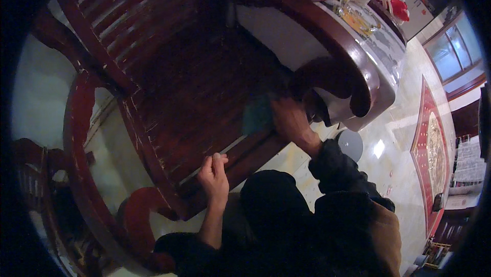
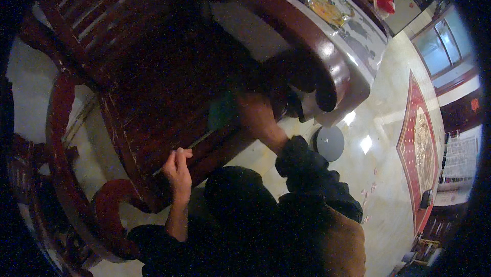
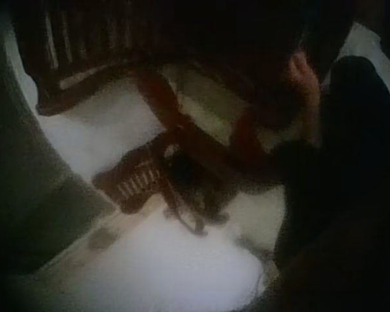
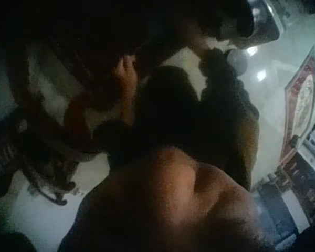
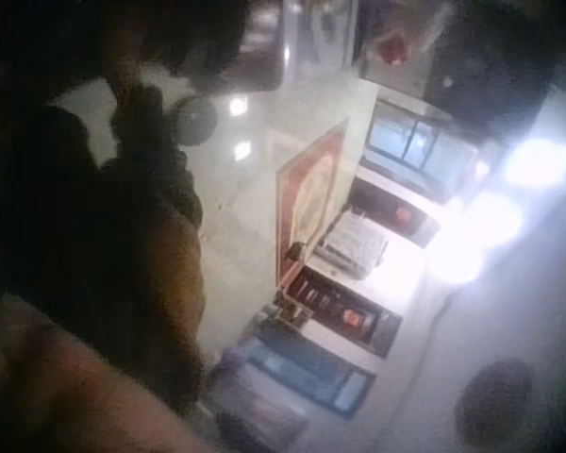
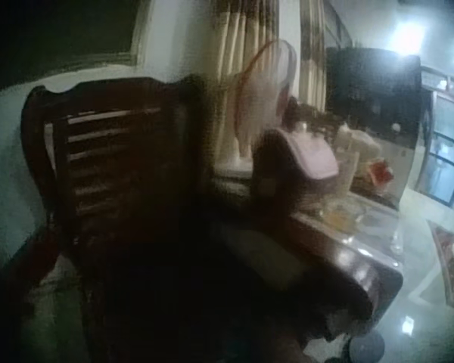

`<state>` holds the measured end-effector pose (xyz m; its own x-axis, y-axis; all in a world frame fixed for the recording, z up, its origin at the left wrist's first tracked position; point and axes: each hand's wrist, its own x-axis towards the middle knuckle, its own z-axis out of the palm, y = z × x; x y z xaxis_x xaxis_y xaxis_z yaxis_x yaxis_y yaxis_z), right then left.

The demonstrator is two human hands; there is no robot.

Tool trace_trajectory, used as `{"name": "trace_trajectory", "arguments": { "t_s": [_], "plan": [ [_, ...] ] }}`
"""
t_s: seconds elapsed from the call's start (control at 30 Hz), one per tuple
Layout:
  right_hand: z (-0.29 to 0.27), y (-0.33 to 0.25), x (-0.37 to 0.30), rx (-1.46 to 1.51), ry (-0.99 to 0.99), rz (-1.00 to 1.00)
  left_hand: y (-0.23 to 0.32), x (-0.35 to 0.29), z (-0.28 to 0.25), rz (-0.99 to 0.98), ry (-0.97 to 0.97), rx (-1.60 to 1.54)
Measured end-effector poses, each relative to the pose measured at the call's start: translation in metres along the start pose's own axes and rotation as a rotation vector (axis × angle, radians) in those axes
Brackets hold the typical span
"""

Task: The person wipes a wooden chair and a table fan with a cloth, moving items like a bag and a bowl to access surfaces. They then wipe the wooden sofa, moving clothes and a pillow to clean underneath.

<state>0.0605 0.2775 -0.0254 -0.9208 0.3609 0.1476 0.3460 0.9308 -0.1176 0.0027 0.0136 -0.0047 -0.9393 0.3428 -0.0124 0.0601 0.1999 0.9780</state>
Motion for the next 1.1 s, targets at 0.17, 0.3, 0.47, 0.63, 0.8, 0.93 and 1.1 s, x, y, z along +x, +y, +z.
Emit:
{"name": "trace_trajectory", "arguments": {
  "t_s": [0.17,0.3,0.47,0.63,0.8,0.93,1.1],
  "plan": [
    [-0.032,0.005,0.022,0.103,-0.188,-0.035,0.001,0.002,-0.010,-0.035,0.030,0.002],
    [-0.001,0.012,0.096,0.012,0.152,-0.094,0.006,0.001,-0.004,-0.055,0.008,0.016],
    [0.031,-0.019,0.104,-0.005,0.092,-0.031,0.010,0.002,-0.001,-0.017,-0.039,0.054],
    [-0.036,-0.017,0.045,0.164,-0.306,-0.061,0.012,0.005,0.007,-0.025,-0.035,-0.034],
    [-0.160,-0.025,-0.028,0.251,0.483,-0.108,0.004,0.012,0.002,-0.136,-0.083,0.122],
    [-0.193,0.014,-0.038,-0.118,0.876,0.149,0.008,0.017,0.025,-0.014,-0.081,-0.058],
    [-0.222,0.030,0.041,-0.053,0.452,-0.088,0.035,0.032,0.037,0.018,-0.134,-0.011]
  ]
}}
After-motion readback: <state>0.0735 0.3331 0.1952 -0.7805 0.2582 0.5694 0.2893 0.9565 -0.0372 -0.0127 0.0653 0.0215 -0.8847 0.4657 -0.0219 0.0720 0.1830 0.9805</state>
